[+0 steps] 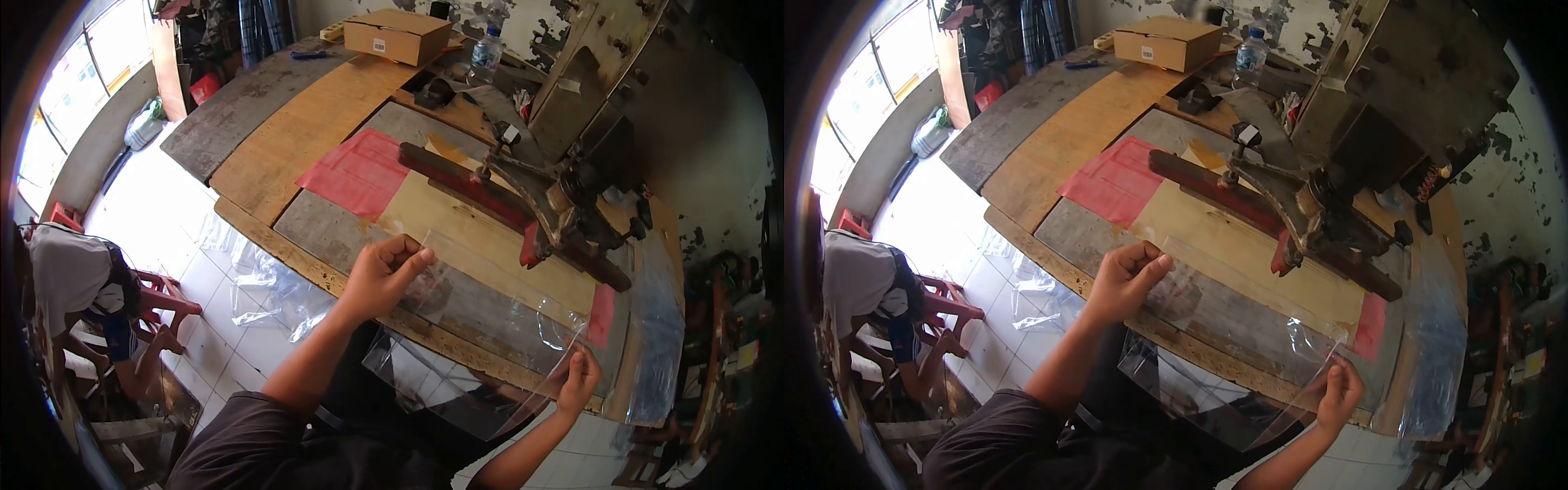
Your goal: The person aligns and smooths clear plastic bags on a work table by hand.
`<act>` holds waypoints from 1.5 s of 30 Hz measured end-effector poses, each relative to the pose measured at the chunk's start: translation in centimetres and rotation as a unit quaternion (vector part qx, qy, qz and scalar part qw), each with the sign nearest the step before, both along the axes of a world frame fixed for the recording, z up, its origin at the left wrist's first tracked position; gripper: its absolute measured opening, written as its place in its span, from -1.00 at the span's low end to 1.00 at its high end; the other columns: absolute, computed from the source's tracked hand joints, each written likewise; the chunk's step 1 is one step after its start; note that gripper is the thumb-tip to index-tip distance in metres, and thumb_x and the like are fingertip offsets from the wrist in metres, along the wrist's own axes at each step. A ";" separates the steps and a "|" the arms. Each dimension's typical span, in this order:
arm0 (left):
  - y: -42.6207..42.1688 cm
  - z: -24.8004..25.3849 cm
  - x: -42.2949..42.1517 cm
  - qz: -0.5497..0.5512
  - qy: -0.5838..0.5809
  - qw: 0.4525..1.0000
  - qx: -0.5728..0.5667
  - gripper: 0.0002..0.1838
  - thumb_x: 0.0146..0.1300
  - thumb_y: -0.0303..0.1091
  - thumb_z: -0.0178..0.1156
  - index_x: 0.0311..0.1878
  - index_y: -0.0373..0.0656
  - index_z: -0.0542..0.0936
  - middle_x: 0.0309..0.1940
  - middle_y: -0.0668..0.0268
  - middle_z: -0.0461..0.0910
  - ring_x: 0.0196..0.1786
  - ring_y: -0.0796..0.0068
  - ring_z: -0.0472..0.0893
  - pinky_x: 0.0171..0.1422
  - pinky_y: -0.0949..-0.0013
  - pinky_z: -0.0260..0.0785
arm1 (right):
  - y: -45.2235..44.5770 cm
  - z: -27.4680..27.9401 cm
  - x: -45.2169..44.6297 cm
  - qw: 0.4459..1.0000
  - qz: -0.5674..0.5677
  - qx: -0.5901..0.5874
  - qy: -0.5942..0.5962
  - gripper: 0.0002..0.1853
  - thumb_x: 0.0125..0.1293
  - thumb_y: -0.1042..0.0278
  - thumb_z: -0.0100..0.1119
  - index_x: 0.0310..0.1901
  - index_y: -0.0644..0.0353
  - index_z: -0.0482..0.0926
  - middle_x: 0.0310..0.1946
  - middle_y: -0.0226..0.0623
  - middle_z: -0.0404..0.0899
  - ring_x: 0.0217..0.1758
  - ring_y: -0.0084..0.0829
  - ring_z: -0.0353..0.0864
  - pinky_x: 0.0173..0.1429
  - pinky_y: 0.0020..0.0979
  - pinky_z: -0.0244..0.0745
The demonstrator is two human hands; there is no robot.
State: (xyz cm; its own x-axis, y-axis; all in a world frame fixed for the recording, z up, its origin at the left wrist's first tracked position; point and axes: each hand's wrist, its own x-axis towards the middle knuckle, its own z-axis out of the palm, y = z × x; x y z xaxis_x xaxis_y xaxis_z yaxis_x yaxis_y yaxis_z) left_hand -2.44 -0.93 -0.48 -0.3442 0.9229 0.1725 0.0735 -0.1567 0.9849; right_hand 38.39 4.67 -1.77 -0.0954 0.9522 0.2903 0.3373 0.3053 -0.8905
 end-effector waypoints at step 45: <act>-0.1 0.0 -0.5 -0.227 -0.010 0.970 0.086 -0.62 0.47 -0.46 0.40 0.30 -0.24 0.63 0.13 0.16 0.81 0.22 0.40 0.76 0.37 0.28 0.58 | -0.6 -2.3 1.8 0.971 0.074 0.078 0.212 -0.33 0.40 0.16 0.54 0.43 0.22 0.48 0.34 -0.08 0.60 0.43 -0.18 0.59 0.37 -0.11 0.63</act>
